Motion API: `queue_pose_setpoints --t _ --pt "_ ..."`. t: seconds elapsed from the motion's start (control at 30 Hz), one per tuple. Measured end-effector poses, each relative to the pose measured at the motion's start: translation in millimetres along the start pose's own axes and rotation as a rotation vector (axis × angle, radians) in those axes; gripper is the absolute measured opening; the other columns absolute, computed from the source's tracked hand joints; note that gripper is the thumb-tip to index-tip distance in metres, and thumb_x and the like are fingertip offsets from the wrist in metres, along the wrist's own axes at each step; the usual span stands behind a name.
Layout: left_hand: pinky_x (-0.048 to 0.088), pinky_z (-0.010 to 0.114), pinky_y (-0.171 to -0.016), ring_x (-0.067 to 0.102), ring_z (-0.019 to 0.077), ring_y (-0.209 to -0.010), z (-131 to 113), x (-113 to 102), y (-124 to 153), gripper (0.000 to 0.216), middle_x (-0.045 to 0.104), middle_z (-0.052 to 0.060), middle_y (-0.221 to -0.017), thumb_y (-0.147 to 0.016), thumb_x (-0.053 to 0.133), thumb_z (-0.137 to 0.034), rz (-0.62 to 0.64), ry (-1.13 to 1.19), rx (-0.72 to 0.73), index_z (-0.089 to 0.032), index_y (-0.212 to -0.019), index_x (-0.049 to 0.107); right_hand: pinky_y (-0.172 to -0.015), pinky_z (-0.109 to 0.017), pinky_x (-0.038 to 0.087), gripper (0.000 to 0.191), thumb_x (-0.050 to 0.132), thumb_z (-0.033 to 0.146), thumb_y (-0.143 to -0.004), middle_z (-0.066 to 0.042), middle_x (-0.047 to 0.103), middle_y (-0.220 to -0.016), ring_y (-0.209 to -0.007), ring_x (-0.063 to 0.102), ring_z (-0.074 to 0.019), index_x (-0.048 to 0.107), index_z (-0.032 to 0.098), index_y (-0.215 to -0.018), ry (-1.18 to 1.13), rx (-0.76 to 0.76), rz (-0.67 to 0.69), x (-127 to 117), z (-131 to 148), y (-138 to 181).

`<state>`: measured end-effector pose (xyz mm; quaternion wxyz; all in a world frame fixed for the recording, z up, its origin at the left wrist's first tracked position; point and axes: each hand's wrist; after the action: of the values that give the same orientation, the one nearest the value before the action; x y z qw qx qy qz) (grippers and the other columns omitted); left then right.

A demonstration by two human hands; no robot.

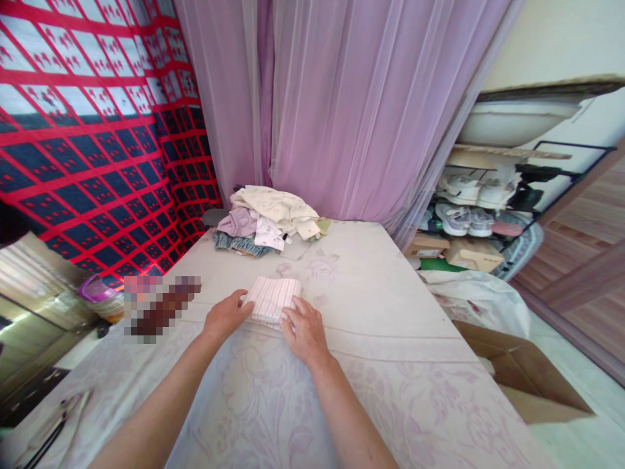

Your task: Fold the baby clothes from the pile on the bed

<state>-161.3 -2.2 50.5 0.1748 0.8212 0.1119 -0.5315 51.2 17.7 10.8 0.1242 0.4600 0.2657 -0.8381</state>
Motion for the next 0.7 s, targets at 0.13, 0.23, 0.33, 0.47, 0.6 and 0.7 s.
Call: queue_pose_setpoints --t 0.13,0.23,0.33,0.47,0.6,0.7 --pt "0.040 0.037 -0.101 0.052 0.0243 -0.121 -2.5 2.0 -5.3 0.045 0.055 0.011 -0.133 -0.085 0.045 -0.028 -0.135 -0.029 0.187 -0.018 -0.128 0.054 -0.105 -0.040 0.033 0.040 0.035 0.027 -0.093 -0.010 0.052 -0.136 -0.128 0.044 -0.0218 0.060 0.021 -0.123 -0.014 0.019 -0.043 -7.7 11.7 -32.1" --pt "0.029 0.032 -0.111 0.042 0.0185 -0.132 -5.1 12.6 -12.9 0.043 0.047 0.009 -0.143 -0.088 0.040 -0.021 -0.154 -0.040 0.404 -0.018 -0.129 0.054 -0.109 -0.047 0.026 0.045 0.037 0.025 -0.092 -0.009 0.042 -0.145 -0.135 0.034 -0.0238 0.050 0.022 -0.134 0.041 0.041 0.092 -7.7 23.0 -60.1" --pt "0.030 0.041 -0.111 0.038 0.0235 -0.134 -4.0 28.9 -18.6 0.046 0.043 0.012 -0.145 -0.092 0.038 -0.029 -0.103 -0.078 0.464 -0.014 -0.133 0.050 -0.110 -0.056 0.017 0.049 0.038 0.033 -0.092 -0.010 0.031 -0.151 -0.140 0.024 -0.0280 0.043 0.021 -0.139 0.088 0.102 0.294 1.8 25.8 -70.7" --pt "0.029 0.039 -0.112 0.037 0.0233 -0.135 5.0 49.3 -21.9 0.049 0.042 0.015 -0.145 -0.093 0.035 -0.033 -0.126 -0.076 0.522 -0.009 -0.135 0.047 -0.110 -0.057 0.016 0.051 0.033 0.041 -0.094 -0.010 0.027 -0.153 -0.142 0.018 -0.0278 0.041 0.022 -0.141 0.090 0.122 0.320 17.9 16.5 -62.0" --pt "0.031 0.038 -0.111 0.042 0.0219 -0.132 11.0 60.1 -26.2 0.048 0.047 0.015 -0.141 -0.093 0.036 -0.035 -0.193 -0.053 0.565 -0.011 -0.131 0.050 -0.109 -0.055 0.020 0.048 0.034 0.041 -0.094 -0.008 0.031 -0.152 -0.141 0.022 -0.0270 0.044 0.026 -0.139 0.087 0.132 0.293 26.9 11.0 -57.4" --pt "0.031 0.040 -0.111 0.042 0.0228 -0.132 9.2 57.9 -29.6 0.048 0.047 0.014 -0.141 -0.090 0.040 -0.035 -0.169 -0.009 0.554 -0.011 -0.130 0.051 -0.109 -0.055 0.021 0.049 0.034 0.043 -0.094 -0.008 0.033 -0.151 -0.140 0.023 -0.0279 0.045 0.025 -0.138 0.068 0.126 0.282 30.4 8.6 -59.3"
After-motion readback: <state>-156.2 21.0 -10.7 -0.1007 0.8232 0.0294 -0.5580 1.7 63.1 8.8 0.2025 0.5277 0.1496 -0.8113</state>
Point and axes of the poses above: each hand's wrist, its own y-axis away from the middle knuckle, its own x-axis out of the palm, z = x × y
